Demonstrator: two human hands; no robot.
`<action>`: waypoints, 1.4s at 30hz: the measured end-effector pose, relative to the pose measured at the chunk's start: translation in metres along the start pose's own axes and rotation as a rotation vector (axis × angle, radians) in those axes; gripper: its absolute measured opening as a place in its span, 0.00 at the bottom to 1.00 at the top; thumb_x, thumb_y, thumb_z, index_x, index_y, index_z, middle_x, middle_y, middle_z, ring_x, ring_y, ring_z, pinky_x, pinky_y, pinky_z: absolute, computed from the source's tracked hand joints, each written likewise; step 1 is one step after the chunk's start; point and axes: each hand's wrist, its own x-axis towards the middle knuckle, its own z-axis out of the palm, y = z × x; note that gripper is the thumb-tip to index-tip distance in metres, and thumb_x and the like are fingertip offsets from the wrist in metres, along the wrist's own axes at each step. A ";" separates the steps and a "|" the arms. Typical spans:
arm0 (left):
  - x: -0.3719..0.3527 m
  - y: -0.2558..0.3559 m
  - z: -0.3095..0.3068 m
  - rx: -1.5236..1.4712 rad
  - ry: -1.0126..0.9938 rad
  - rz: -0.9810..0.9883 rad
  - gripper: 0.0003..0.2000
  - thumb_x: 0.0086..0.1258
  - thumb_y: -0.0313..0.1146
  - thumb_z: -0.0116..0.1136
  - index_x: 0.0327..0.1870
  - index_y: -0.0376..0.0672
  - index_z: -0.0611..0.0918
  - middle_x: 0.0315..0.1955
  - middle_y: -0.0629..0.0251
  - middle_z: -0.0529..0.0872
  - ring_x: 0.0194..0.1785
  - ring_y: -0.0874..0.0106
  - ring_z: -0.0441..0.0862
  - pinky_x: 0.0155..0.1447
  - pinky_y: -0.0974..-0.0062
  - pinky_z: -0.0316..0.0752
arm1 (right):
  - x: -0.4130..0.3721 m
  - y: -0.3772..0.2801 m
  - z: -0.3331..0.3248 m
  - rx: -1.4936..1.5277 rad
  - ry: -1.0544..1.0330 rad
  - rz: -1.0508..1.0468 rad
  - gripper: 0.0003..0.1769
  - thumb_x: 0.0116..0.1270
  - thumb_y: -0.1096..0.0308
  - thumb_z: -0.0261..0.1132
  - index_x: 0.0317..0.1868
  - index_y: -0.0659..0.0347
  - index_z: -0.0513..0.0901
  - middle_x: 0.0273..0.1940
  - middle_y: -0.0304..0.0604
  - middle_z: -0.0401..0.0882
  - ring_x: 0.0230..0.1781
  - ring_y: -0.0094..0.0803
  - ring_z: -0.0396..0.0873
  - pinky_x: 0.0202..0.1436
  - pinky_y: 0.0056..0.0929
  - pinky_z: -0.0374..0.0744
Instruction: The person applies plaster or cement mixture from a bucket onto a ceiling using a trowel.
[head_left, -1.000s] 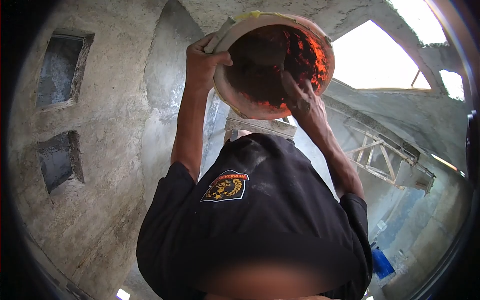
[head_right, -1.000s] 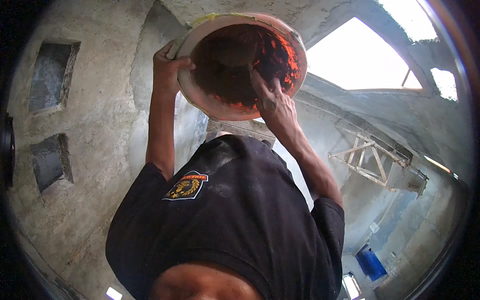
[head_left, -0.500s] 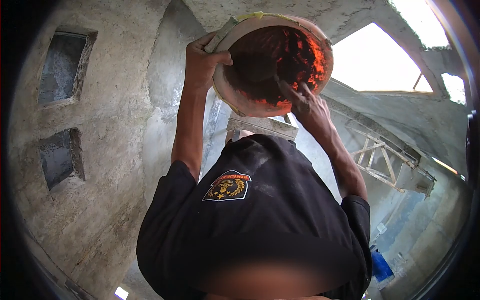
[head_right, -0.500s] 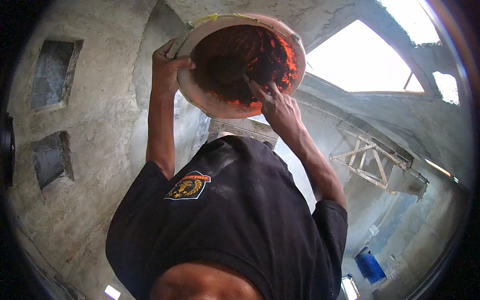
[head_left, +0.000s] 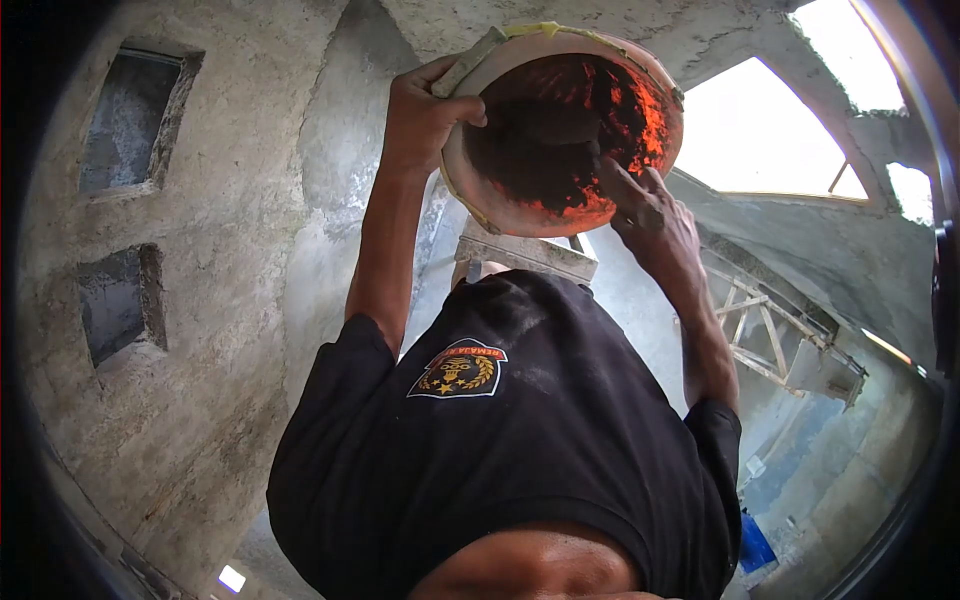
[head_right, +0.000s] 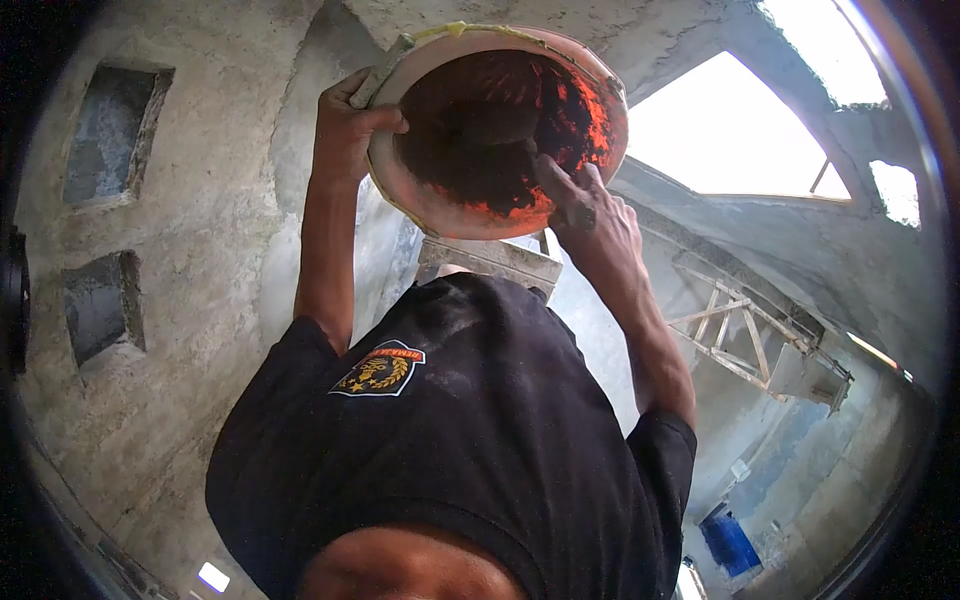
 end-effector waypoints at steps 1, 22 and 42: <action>0.000 0.004 0.002 0.001 -0.009 0.008 0.24 0.39 0.14 0.59 0.45 0.26 0.80 0.29 0.61 0.84 0.29 0.76 0.79 0.34 0.80 0.76 | 0.002 0.001 0.007 0.008 0.012 -0.009 0.32 0.56 0.68 0.59 0.63 0.37 0.67 0.42 0.51 0.73 0.33 0.49 0.81 0.34 0.45 0.78; 0.000 0.007 0.001 -0.008 0.014 -0.007 0.23 0.38 0.13 0.58 0.42 0.29 0.80 0.28 0.61 0.84 0.27 0.74 0.80 0.34 0.78 0.77 | -0.003 0.008 0.005 0.094 -0.098 0.044 0.35 0.54 0.70 0.60 0.65 0.35 0.67 0.45 0.52 0.73 0.36 0.51 0.80 0.38 0.46 0.78; -0.009 0.008 0.020 -0.024 0.028 -0.012 0.23 0.37 0.14 0.59 0.42 0.29 0.81 0.28 0.63 0.83 0.29 0.76 0.79 0.36 0.78 0.75 | -0.008 -0.001 0.040 0.250 0.149 0.257 0.35 0.58 0.70 0.59 0.68 0.49 0.61 0.44 0.59 0.73 0.40 0.56 0.79 0.43 0.50 0.76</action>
